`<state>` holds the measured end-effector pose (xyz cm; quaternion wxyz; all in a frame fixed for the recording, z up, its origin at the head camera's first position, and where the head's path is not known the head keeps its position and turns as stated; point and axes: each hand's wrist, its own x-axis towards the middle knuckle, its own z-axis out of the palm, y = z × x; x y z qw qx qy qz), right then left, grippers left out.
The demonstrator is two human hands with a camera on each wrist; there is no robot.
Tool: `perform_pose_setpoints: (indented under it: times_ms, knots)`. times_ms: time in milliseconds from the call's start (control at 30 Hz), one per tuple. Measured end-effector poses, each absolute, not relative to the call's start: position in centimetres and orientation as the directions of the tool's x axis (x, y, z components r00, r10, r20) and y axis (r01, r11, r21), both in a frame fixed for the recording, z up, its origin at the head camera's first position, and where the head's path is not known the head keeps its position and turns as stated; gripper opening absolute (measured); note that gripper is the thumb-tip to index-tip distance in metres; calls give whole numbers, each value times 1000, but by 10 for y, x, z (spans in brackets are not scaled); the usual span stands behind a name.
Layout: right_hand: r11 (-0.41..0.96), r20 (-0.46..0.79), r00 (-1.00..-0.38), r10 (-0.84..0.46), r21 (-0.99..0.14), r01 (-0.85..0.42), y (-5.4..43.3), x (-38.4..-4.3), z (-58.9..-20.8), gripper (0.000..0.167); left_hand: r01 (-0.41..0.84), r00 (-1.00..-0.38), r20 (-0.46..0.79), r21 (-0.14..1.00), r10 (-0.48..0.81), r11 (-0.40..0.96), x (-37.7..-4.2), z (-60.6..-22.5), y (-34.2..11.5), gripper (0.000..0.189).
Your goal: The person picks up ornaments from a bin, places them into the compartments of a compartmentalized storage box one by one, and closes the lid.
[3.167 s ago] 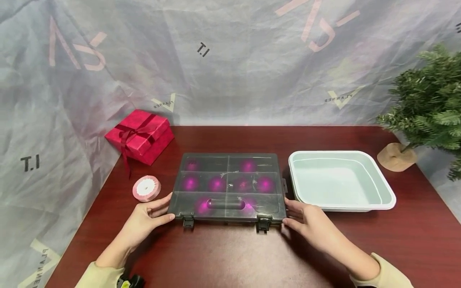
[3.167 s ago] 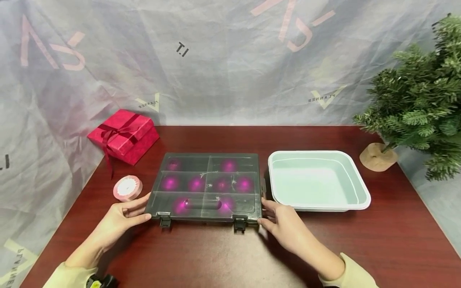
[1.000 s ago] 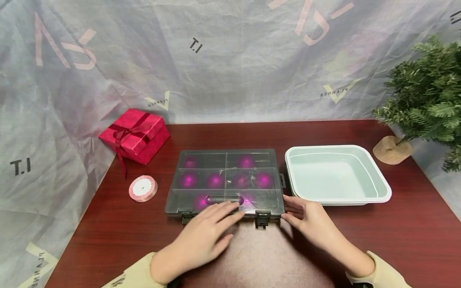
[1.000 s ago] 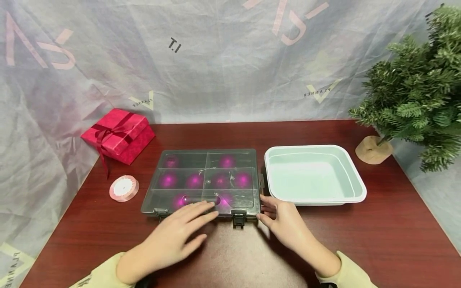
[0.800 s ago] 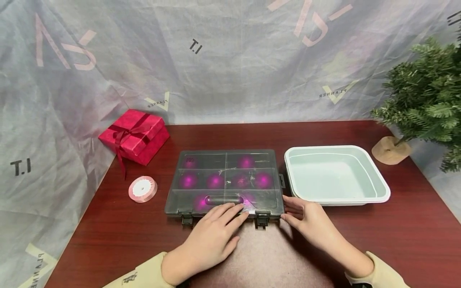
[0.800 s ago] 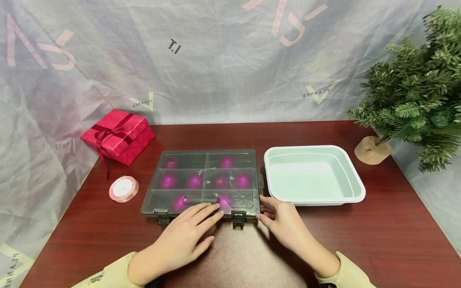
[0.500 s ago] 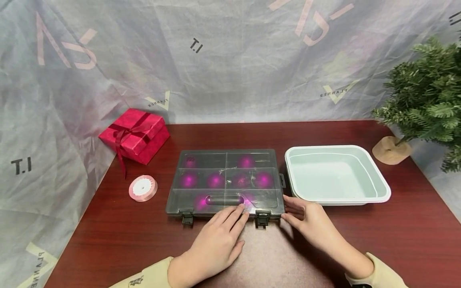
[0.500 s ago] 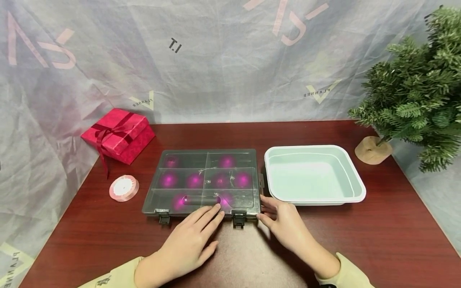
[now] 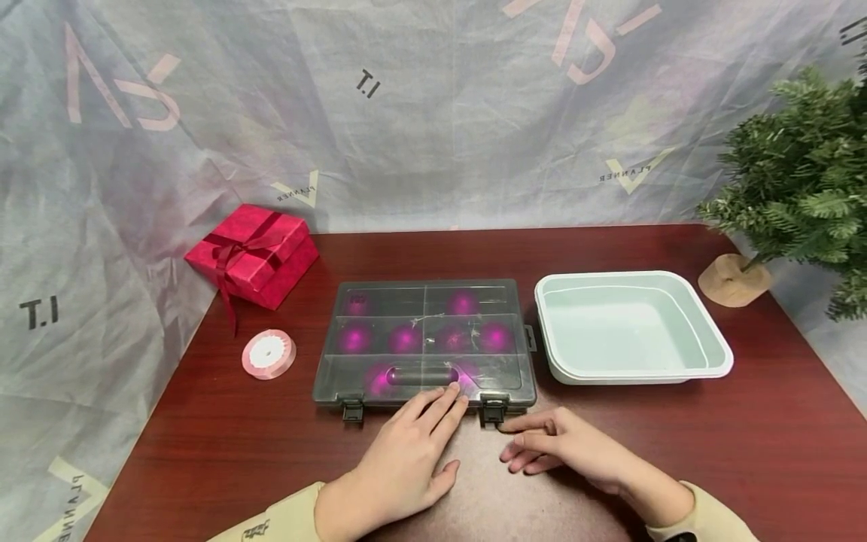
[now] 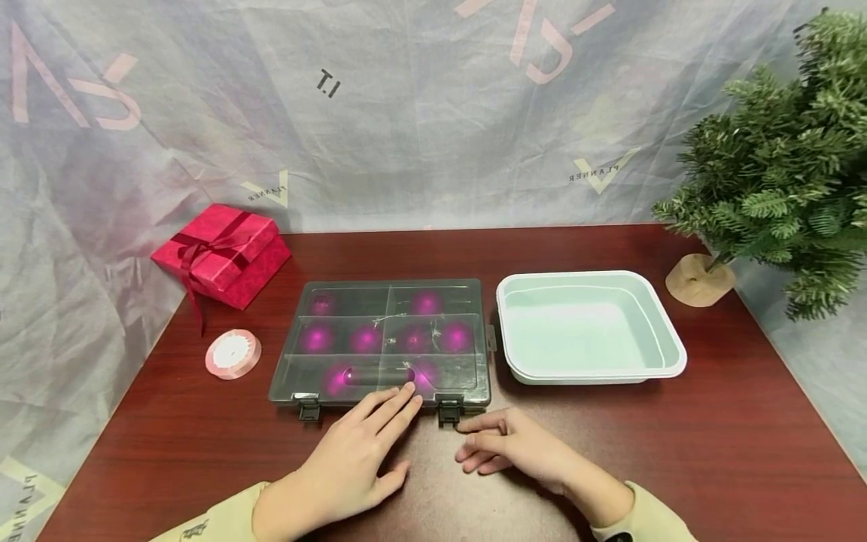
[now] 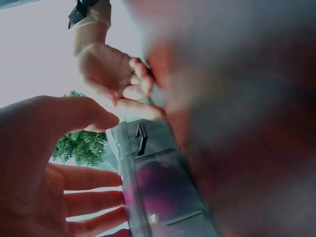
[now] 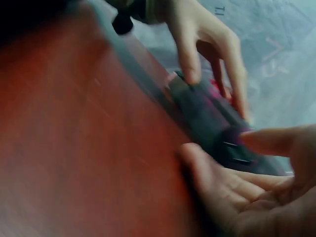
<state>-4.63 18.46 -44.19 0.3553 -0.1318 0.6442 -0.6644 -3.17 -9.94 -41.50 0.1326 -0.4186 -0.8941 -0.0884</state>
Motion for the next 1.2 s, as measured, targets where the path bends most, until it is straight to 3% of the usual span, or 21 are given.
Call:
perform_pose_setpoints:
  times_ms: [133,267,400,567,733,833,967,1067,1200]
  knots:
    - [-126,-246,-677,-693,-884,450,178,-42,-454,65,769,-621,294,51,727,637,-33,-412,-99,72]
    - [-204,-227,-665,-711,-839,505,174,-40,-458,54,766,-629,265,53,731,641,-33,-409,-99,70]
    - [-205,-193,-683,-705,-866,456,173,-38,-456,47,764,-633,233,39,738,644,-34,-406,-98,68]
    - [-142,-61,-741,-668,-968,208,170,-36,-450,48,761,-638,220,36,738,648,-34,-404,-98,66]
    - [39,198,-797,-571,-963,-268,166,-39,-442,38,762,-636,224,29,739,647,-34,-405,-98,66]
    - [133,374,-773,-513,-855,-501,164,-45,-434,34,762,-635,231,31,737,647,-35,-405,-98,66]
    - [287,568,-665,-485,-615,-735,161,-58,-428,23,760,-638,232,42,734,648,-35,-406,-99,64]
    - [428,607,-610,-509,-436,-791,159,-66,-429,29,761,-639,225,47,735,647,-35,-406,-99,63]
    - [516,611,-588,-529,-319,-795,155,-70,-430,36,765,-635,222,54,740,641,-36,-406,-100,61]
